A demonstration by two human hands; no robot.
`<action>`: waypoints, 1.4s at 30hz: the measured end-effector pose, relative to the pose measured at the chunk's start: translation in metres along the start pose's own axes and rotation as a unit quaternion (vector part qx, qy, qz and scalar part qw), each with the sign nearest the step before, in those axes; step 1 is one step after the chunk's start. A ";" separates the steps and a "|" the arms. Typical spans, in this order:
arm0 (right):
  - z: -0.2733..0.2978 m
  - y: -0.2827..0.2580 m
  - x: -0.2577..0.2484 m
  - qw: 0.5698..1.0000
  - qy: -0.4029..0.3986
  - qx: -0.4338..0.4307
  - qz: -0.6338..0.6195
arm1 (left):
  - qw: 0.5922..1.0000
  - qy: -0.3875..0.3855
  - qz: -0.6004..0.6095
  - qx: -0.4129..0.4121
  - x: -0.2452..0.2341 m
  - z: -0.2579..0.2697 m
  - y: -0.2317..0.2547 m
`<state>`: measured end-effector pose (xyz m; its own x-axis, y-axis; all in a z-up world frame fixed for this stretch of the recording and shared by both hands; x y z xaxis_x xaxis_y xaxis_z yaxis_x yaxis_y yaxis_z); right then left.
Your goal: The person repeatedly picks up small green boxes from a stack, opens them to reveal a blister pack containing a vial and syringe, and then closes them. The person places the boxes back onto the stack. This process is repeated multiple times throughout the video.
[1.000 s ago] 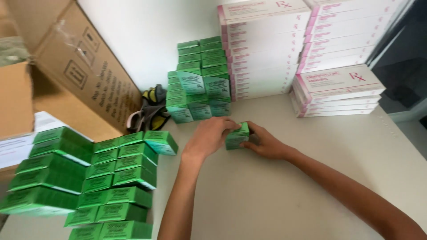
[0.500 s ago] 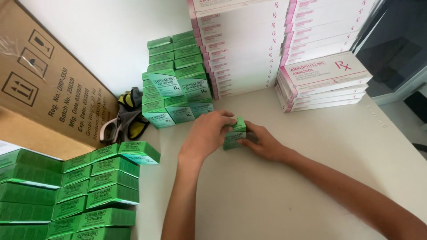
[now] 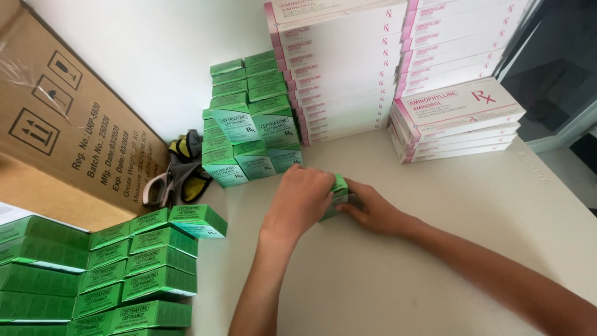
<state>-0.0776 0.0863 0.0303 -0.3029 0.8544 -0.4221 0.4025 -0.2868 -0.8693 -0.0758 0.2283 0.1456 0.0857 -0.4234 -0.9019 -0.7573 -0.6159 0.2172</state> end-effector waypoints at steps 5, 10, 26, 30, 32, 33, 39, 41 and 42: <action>-0.002 0.006 0.002 1.000 -0.011 0.009 0.008 | 1.000 -0.002 -0.004 0.007 0.007 -0.005 -0.010; -0.003 0.004 0.004 1.000 -0.019 0.015 -0.011 | 0.999 -0.010 0.039 0.020 0.002 -0.007 -0.012; -0.001 0.001 -0.003 0.997 0.020 0.005 0.079 | 0.940 -0.026 0.332 -0.074 -0.034 -0.005 -0.019; 0.001 0.006 -0.008 0.989 0.079 -0.006 0.123 | 0.976 -0.010 0.219 -0.002 -0.022 -0.005 -0.019; 0.001 0.008 -0.011 0.987 0.102 -0.022 0.120 | 0.981 -0.008 0.196 -0.011 -0.024 -0.007 -0.017; 0.001 0.012 -0.013 0.991 0.115 -0.036 0.062 | 0.985 -0.001 0.173 -0.022 -0.029 -0.008 -0.015; 0.000 0.037 -0.022 0.976 0.178 0.003 -0.127 | 0.978 0.052 0.186 -0.078 -0.011 -0.007 -0.040; -0.003 0.048 -0.025 0.970 0.201 0.006 -0.137 | 0.974 0.072 0.187 -0.103 0.001 -0.008 -0.054; -0.003 0.053 -0.028 0.966 0.222 -0.004 -0.132 | 0.966 0.047 0.203 -0.151 0.013 -0.008 -0.064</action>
<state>-0.0458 0.0484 -0.0029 0.0040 0.9995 -0.0320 0.3681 -0.0312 -0.9292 -0.0214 0.2572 0.1233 -0.1092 -0.7206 -0.6847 -0.5194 -0.5460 0.6574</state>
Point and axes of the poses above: each hand's wrist, its own z-axis away from the middle knuckle, its own x-axis out of the palm, y = z × x, the point moved 5 cm from there along -z, towards the middle knuckle, and after that the axes turned 7 degrees about z, right-handed, at the moved point
